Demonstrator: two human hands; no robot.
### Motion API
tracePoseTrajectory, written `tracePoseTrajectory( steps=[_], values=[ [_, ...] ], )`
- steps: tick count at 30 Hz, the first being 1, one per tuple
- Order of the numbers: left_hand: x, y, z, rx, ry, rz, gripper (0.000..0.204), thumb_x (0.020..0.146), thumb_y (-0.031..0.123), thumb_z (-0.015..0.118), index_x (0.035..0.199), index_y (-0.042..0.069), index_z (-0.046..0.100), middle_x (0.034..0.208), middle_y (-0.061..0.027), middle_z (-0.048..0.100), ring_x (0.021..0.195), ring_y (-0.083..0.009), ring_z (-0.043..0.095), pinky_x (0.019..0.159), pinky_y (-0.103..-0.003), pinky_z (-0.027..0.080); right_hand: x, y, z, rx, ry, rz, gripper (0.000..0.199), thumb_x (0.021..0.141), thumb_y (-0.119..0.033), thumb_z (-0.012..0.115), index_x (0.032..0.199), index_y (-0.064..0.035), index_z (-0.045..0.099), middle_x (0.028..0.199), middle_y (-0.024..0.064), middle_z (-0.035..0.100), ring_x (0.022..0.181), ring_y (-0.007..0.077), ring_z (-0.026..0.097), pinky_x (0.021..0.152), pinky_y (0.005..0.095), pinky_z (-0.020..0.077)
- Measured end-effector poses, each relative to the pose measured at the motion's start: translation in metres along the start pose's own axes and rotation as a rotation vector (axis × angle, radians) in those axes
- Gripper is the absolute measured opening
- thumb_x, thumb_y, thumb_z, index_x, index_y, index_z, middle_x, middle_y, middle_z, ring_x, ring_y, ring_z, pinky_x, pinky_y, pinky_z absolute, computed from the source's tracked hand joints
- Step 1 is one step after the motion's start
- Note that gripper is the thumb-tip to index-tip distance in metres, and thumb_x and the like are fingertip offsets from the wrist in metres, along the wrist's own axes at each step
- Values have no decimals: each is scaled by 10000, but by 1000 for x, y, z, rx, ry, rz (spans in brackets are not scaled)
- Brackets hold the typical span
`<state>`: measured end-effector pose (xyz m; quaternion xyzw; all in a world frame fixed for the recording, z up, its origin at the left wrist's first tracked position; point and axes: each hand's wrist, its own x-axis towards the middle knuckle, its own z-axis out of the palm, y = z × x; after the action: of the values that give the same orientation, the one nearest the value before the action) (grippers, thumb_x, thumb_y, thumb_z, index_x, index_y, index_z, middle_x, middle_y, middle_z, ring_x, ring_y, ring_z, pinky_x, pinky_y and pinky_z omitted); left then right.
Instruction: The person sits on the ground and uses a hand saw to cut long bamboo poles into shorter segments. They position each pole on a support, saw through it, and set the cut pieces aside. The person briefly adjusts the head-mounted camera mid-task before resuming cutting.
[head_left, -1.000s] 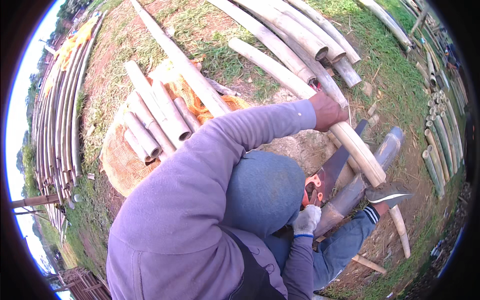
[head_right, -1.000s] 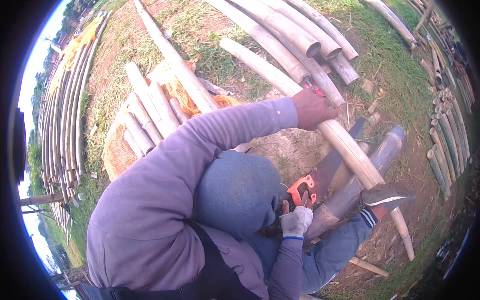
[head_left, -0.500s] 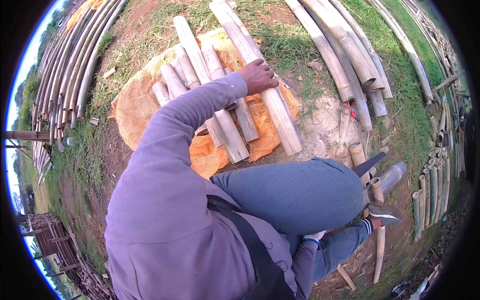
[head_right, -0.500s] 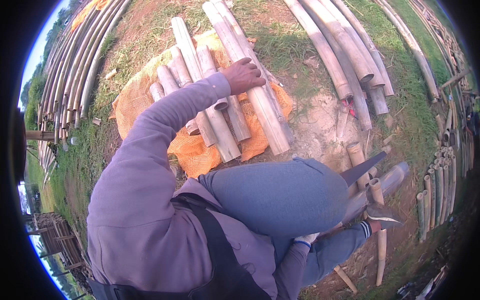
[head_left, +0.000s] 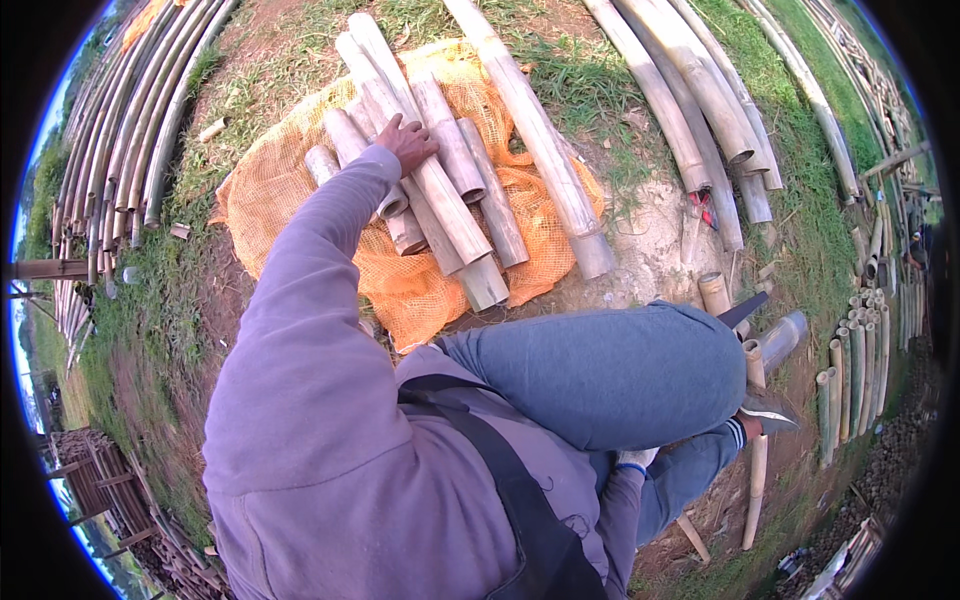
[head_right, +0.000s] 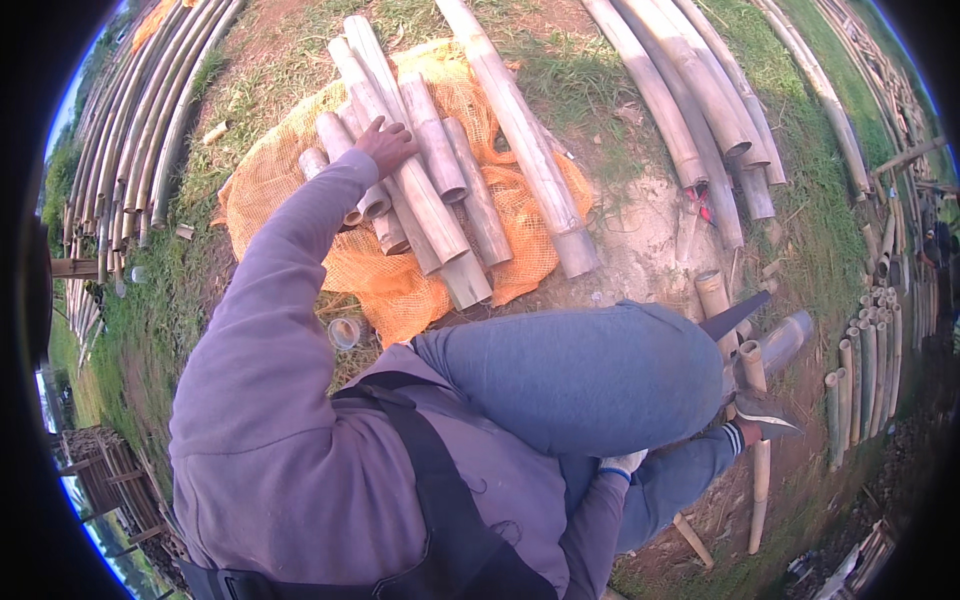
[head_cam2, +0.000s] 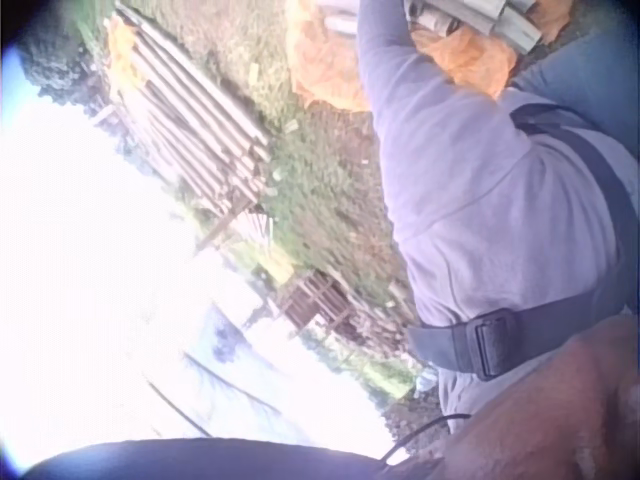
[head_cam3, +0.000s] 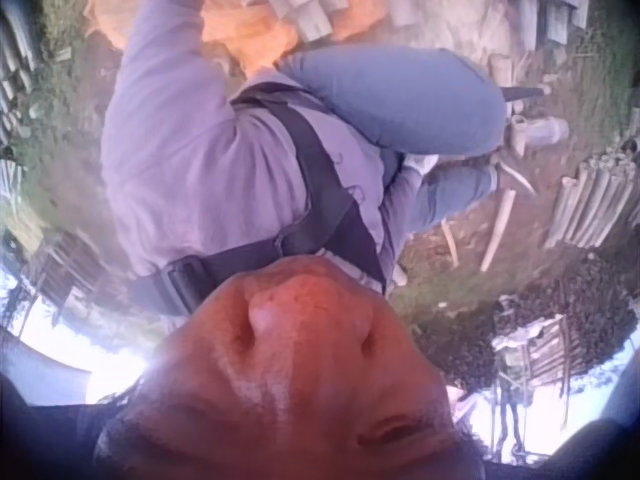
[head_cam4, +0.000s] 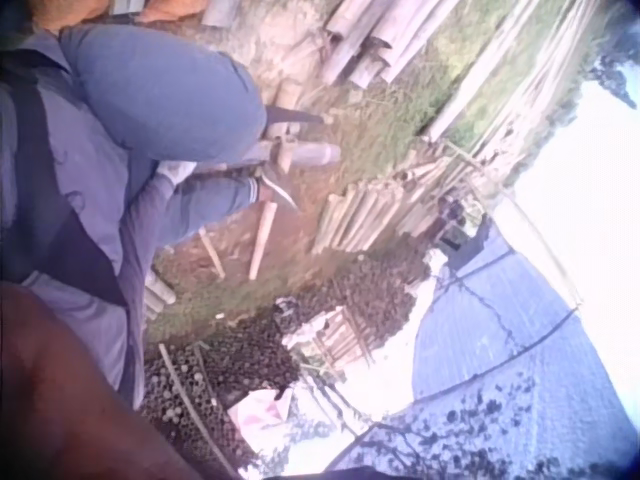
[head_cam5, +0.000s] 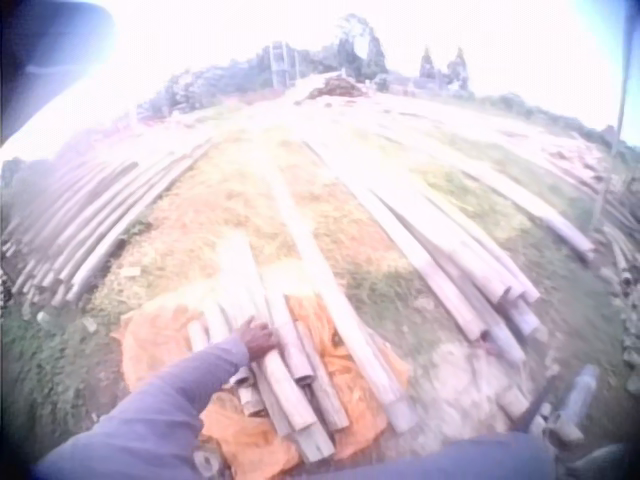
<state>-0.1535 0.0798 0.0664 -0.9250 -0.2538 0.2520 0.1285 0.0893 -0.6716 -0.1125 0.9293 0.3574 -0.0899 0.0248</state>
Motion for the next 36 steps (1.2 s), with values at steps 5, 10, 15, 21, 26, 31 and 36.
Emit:
tracePoseTrajectory(
  steps=[5, 10, 15, 21, 26, 31, 36],
  values=[
    [4, 8, 20, -181, 139, 10, 564, 936, -34, 592, 1453, 185, 540, 1523, -116, 522, 1490, -333, 459, 1216, -450, 450, -18, 9, 9, 173, 32, 74, 450, 1061, -318, 571, 1412, -49, 651, 1404, 132, 693, 1315, 336, 628, 1107, 456, 486],
    [17, 15, 32, -324, 224, -35, 606, 872, -86, 609, 1434, 137, 566, 1518, -111, 556, 1456, -321, 500, 1195, -419, 463, -6, -14, -12, 83, 39, 90, 441, 1067, -318, 549, 1398, -49, 658, 1392, 134, 697, 1312, 322, 630, 1099, 454, 492],
    [15, 24, 12, -403, 205, -180, 482, 921, -14, 572, 1351, 182, 665, 1465, -72, 633, 1435, -293, 536, 1193, -466, 439, 7, -56, -81, 50, -22, 84, 417, 1057, -299, 538, 1366, -56, 676, 1366, 131, 710, 1250, 339, 663, 1044, 462, 514],
    [37, 34, 14, -541, 437, -223, 471, 889, 10, 578, 1306, 196, 698, 1416, -93, 673, 1370, -329, 585, 1169, -476, 448, -4, -66, -100, -264, -144, 128, 407, 1056, -319, 517, 1329, -81, 703, 1346, 126, 719, 1228, 354, 672, 1005, 472, 520],
    [53, 43, 5, -635, 602, -84, 418, 908, 90, 620, 1306, 201, 685, 1384, -117, 673, 1320, -351, 606, 1133, -485, 478, -27, -40, -68, 8, -13, 186, 468, 1031, -384, 552, 1363, -82, 686, 1396, 134, 692, 1305, 369, 616, 1123, 485, 449],
    [49, 93, -31, -853, 859, 198, 391, 891, 57, 668, 1276, 118, 684, 1279, -177, 696, 1221, -394, 638, 1074, -486, 512, -20, -67, -101, -98, 120, 174, 392, 985, -318, 596, 1256, -63, 720, 1191, 151, 724, 1134, 394, 673, 968, 498, 513],
    [43, 188, -98, -1049, 887, 543, 334, 909, 16, 667, 1238, 65, 698, 1212, -165, 722, 1159, -378, 680, 1018, -455, 544, 10, -90, -216, 290, 381, 563, 437, 876, -213, 766, 1280, -60, 696, 1065, 224, 712, 1039, 425, 690, 885, 515, 549]
  ],
)
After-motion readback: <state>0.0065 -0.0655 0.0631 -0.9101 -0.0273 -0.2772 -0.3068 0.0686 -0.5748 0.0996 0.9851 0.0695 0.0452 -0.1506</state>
